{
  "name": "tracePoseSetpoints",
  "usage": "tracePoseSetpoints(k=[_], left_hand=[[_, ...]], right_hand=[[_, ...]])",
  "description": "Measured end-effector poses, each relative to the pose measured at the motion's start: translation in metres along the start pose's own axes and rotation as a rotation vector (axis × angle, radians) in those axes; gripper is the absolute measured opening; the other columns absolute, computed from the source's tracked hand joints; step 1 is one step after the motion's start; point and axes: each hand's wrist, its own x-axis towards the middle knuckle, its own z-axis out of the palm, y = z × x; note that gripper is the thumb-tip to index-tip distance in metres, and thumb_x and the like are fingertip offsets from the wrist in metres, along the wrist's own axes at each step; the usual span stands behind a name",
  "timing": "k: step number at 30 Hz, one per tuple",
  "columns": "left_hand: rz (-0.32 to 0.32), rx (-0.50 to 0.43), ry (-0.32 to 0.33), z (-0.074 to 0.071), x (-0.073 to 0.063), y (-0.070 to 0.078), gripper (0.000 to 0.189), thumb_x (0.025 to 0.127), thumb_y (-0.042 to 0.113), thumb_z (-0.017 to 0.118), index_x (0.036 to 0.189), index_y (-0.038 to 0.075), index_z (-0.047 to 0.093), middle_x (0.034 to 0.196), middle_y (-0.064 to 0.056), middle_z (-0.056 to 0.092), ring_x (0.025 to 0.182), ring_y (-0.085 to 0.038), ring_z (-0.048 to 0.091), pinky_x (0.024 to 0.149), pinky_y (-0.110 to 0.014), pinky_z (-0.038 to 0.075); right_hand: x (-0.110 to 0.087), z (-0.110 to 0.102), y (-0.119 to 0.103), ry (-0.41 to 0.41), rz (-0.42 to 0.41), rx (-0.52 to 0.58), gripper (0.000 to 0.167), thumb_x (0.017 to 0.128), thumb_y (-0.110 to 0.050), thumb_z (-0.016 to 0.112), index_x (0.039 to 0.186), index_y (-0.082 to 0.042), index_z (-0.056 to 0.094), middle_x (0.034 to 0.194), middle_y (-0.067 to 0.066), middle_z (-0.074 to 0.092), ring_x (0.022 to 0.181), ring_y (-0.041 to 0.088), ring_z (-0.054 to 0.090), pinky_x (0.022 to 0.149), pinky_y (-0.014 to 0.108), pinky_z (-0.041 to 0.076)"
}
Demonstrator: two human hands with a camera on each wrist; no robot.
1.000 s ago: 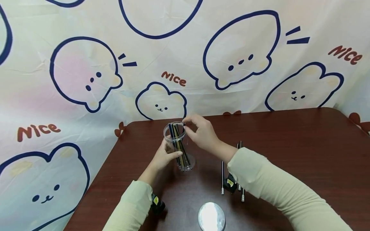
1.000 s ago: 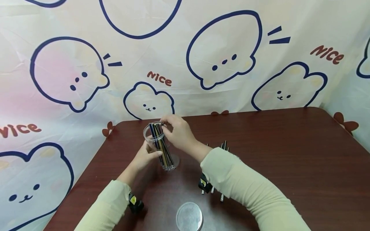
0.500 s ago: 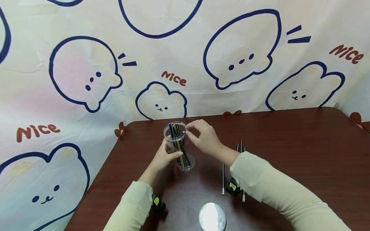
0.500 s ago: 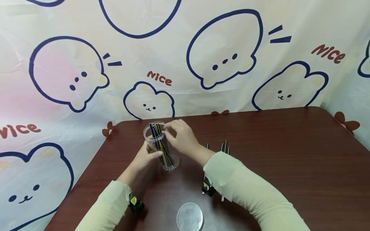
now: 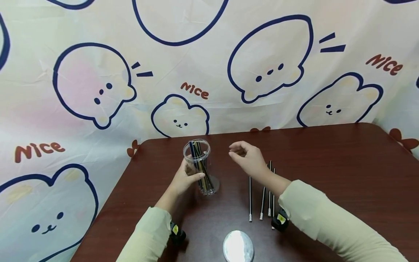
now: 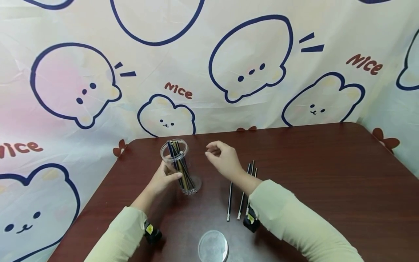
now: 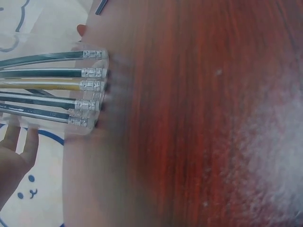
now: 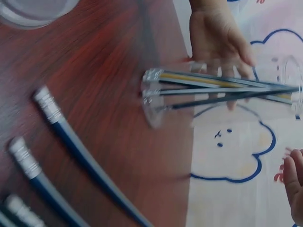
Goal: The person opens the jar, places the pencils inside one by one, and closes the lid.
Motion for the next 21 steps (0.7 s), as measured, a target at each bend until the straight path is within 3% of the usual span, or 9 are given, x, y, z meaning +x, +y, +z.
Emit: tracePoseSetpoints(k=[7,14,21], left_hand=[[0.031,-0.05,0.003,0.001,0.001,-0.003,0.065,0.077,0.004,0.061,0.13,0.013,0.025,0.121,-0.015,0.045,0.106,-0.026,0.044,0.089,-0.042,0.031],[0.033,-0.06,0.002,0.002,0.001,-0.007,0.068,0.076,0.007,0.063,0.131,0.015,0.024,0.122,-0.013,0.045,0.105,-0.025,0.044,0.088,-0.043,0.032],[0.042,-0.074,0.002,0.002,0.001,-0.009,0.066,0.075,0.008,0.063,0.129,0.016,0.026,0.121,-0.012,0.046,0.106,-0.025,0.044,0.087,-0.043,0.033]], right_hand=[[-0.011,-0.022,0.024,-0.016,0.148,-0.055,0.021,0.082,-0.012,0.057,0.1,-0.002,0.057,0.089,0.008,0.058,0.077,0.02,0.055,0.065,0.032,0.045],[-0.023,-0.049,0.056,-0.033,0.379,0.036,0.028,0.085,-0.01,0.052,0.105,0.009,0.051,0.095,0.023,0.055,0.087,0.035,0.054,0.071,0.039,0.045],[-0.031,-0.079,0.077,-0.07,0.517,0.032,0.033,0.086,-0.014,0.049,0.107,0.012,0.048,0.098,0.023,0.054,0.081,0.024,0.056,0.069,0.033,0.046]])
